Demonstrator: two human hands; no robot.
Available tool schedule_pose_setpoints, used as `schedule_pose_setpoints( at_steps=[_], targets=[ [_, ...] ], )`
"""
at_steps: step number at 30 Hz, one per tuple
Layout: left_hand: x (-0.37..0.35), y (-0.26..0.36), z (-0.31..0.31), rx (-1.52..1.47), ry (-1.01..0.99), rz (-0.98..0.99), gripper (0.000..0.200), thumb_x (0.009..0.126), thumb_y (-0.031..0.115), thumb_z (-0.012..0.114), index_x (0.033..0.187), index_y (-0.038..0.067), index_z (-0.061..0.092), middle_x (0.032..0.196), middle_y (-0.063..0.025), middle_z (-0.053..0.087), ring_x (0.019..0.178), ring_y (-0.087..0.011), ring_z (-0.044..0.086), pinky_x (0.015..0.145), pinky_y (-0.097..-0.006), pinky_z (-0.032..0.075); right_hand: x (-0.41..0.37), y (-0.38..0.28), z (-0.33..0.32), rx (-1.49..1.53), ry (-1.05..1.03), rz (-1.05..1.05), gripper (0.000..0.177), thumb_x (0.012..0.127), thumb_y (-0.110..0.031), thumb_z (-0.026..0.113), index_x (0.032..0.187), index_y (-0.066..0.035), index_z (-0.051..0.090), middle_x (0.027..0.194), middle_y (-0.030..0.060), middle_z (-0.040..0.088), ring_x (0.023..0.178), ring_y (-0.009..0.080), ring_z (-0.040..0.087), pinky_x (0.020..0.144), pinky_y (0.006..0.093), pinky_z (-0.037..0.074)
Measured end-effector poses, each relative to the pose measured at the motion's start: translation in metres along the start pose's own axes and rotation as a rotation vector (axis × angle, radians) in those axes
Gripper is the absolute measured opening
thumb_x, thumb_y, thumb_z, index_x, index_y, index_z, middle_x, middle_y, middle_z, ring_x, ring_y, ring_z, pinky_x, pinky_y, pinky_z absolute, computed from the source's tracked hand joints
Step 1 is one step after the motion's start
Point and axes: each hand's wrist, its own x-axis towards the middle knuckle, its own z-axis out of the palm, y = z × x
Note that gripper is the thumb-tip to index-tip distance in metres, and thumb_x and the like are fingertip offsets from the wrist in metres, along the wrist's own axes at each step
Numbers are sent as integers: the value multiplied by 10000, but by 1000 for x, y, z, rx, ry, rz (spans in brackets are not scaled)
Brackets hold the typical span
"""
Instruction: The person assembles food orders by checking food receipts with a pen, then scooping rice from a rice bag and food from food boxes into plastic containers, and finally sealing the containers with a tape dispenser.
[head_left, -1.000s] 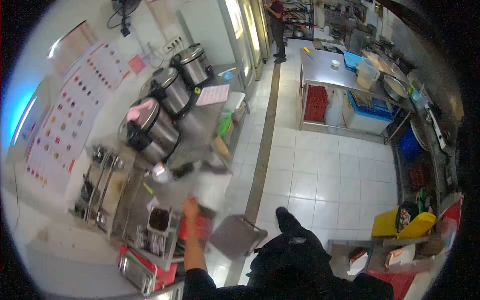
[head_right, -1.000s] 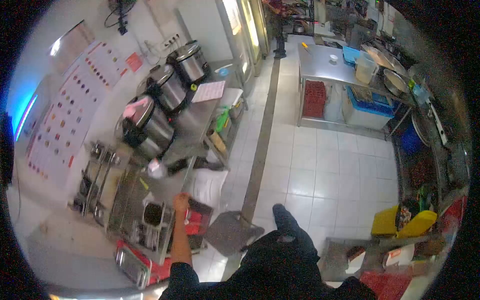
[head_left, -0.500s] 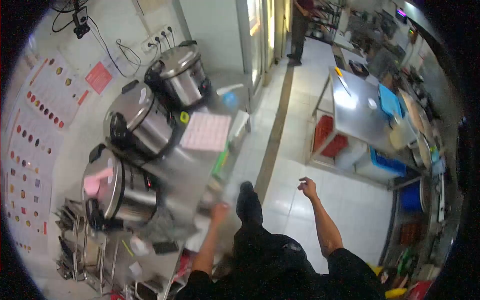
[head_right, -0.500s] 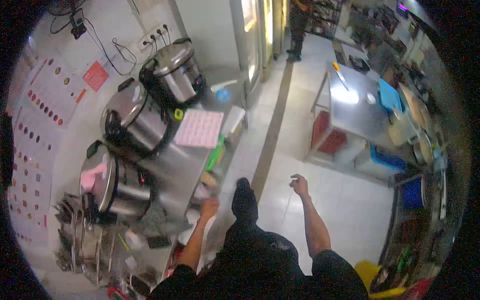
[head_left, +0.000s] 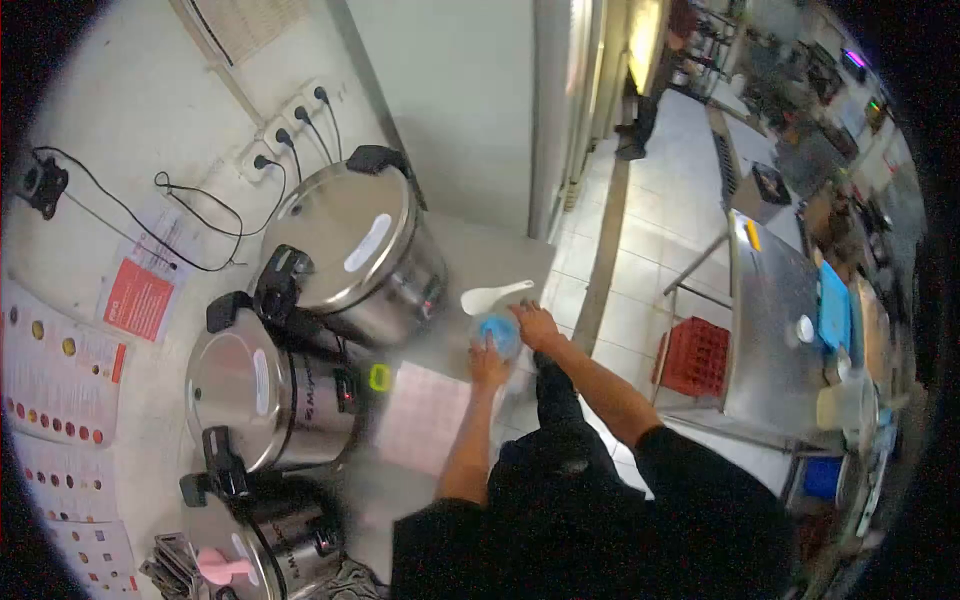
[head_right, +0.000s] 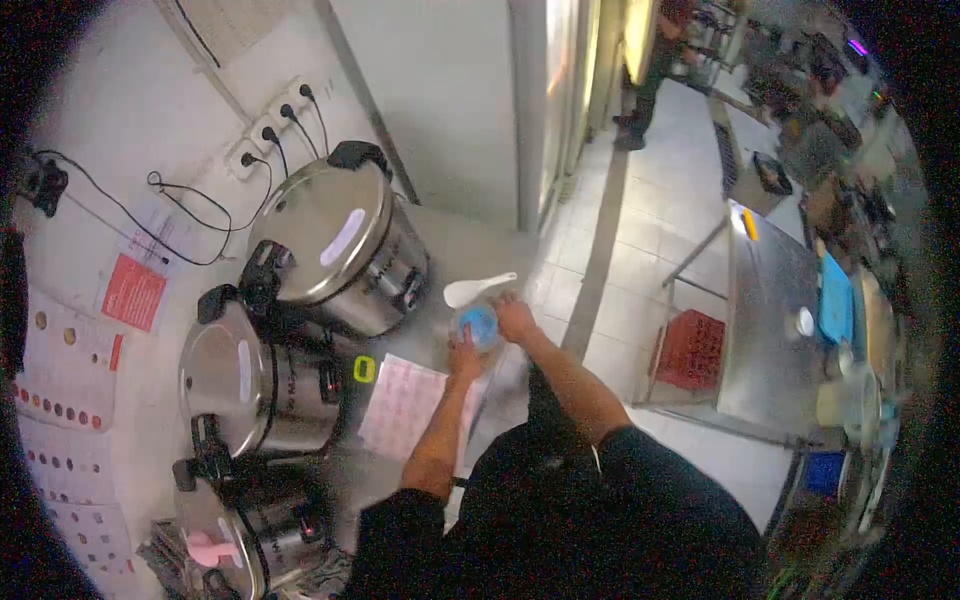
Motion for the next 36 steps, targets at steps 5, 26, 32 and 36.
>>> schedule_pose_setpoints(
  at_steps=[5,26,32,36],
  targets=[
    [45,-7,57,157,380,68,841,737,419,713,1428,151,316,1409,-311,287,1278,-515,306,1057,-571,281,140,47,50,-353,-137,-242,574,833,-176,592,1372,-115,405,1345,216,441,1287,364,381,1012,514,361],
    [4,-30,-181,-1887,1740,-410,675,788,655,483,1247,161,517,1189,-80,578,1022,-284,572,760,-498,507,293,-489,-111,-235,-542,-1290,634,694,-680,633,626,-52,684,545,97,627,626,288,664,626,418,531],
    [-15,-66,-181,-2165,1740,-257,727,773,625,531,1332,170,437,1345,-76,476,1167,-272,494,911,-498,438,259,-454,-132,-484,-684,-1325,414,700,-424,645,762,-19,701,743,191,673,718,355,669,650,449,535],
    [-24,-46,-134,-2050,1763,-291,752,743,553,606,1342,151,392,1359,-88,456,1192,-278,472,960,-483,395,220,-424,-161,-550,-870,-1363,302,638,-311,662,725,-24,697,672,174,655,682,332,666,597,441,529]
  ],
)
